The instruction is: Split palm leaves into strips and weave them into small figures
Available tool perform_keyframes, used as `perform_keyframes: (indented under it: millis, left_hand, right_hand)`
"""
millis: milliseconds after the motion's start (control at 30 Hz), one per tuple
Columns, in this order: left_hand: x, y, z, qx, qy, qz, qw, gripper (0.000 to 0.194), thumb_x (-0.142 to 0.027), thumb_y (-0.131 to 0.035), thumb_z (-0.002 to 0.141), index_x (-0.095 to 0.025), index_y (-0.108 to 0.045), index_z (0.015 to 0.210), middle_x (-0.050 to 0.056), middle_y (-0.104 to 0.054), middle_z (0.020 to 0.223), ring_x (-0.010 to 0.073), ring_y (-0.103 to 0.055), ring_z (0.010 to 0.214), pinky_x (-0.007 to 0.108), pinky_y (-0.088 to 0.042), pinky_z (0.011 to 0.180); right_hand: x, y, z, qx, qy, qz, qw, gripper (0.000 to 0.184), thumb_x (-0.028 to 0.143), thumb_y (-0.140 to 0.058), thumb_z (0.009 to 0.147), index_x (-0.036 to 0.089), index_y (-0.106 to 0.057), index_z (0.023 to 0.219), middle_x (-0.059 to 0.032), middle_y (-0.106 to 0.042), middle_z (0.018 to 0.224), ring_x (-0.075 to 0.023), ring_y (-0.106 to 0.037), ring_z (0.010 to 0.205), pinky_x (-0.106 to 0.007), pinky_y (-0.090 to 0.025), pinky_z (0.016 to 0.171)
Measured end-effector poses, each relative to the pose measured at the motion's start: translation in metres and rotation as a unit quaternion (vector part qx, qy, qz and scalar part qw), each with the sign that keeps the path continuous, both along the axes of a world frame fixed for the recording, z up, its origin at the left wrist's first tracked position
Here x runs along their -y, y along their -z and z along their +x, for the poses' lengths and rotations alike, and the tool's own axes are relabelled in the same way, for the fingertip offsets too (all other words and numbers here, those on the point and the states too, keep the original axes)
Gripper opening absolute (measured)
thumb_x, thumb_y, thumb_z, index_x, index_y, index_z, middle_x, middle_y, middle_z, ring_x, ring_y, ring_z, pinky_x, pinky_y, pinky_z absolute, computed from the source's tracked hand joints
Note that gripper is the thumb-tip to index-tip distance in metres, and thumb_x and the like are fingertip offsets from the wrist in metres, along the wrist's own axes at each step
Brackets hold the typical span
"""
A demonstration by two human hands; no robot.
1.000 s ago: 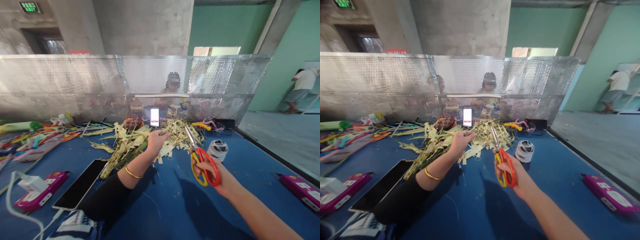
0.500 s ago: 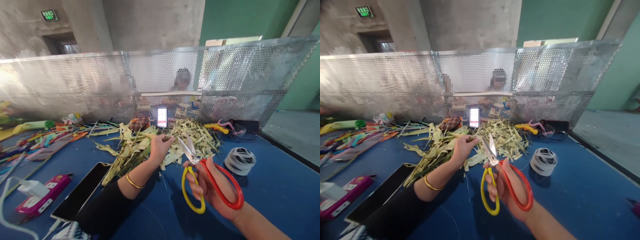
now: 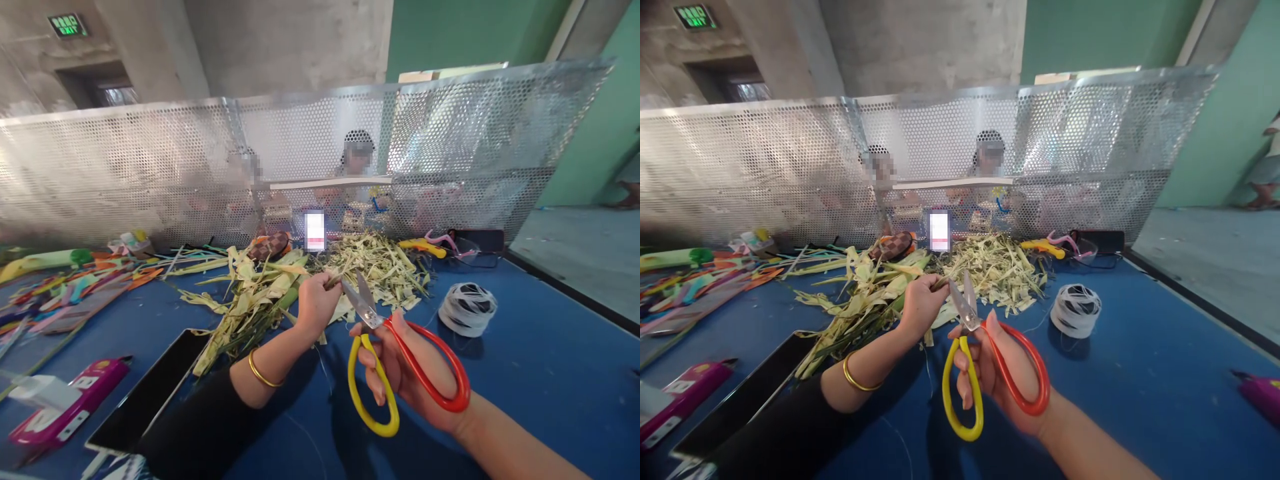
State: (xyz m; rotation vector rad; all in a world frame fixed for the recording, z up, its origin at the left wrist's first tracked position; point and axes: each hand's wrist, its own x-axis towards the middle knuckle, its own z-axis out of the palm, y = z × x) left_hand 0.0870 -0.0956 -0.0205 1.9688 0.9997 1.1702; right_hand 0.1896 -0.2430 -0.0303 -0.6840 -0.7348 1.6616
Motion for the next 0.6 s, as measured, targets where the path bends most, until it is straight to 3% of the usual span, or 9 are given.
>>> perform_keyframes:
  millis: [333, 600]
  left_hand:
    - [0.003, 0.009, 0.004, -0.022, 0.018, -0.009, 1.0, 0.025, -0.033, -0.055, 0.07, -0.015, -0.051, 0.053, -0.006, -0.034, 0.051, 0.0086, -0.033, 0.054, 0.021, -0.025, 0.051]
    - [-0.002, 0.013, 0.006, -0.016, 0.017, -0.027, 0.999, 0.03, -0.035, -0.057, 0.07, -0.015, -0.047, 0.05, -0.007, -0.028, 0.051, 0.0077, -0.029, 0.053, 0.022, -0.022, 0.05]
  right_hand:
    - [-0.001, -0.004, 0.001, -0.024, 0.008, -0.018, 1.0, 0.054, 0.067, -0.041, 0.083, 0.018, -0.058, 0.094, 0.0033, -0.049, 0.064, -0.0068, -0.045, 0.039, -0.022, -0.042, 0.043]
    - [-0.001, -0.008, -0.001, -0.039, 0.035, -0.056, 0.997, 0.046, 0.062, -0.052, 0.081, 0.016, -0.057, 0.084, 0.0085, -0.041, 0.054, -0.0001, -0.024, 0.029, -0.016, -0.024, 0.03]
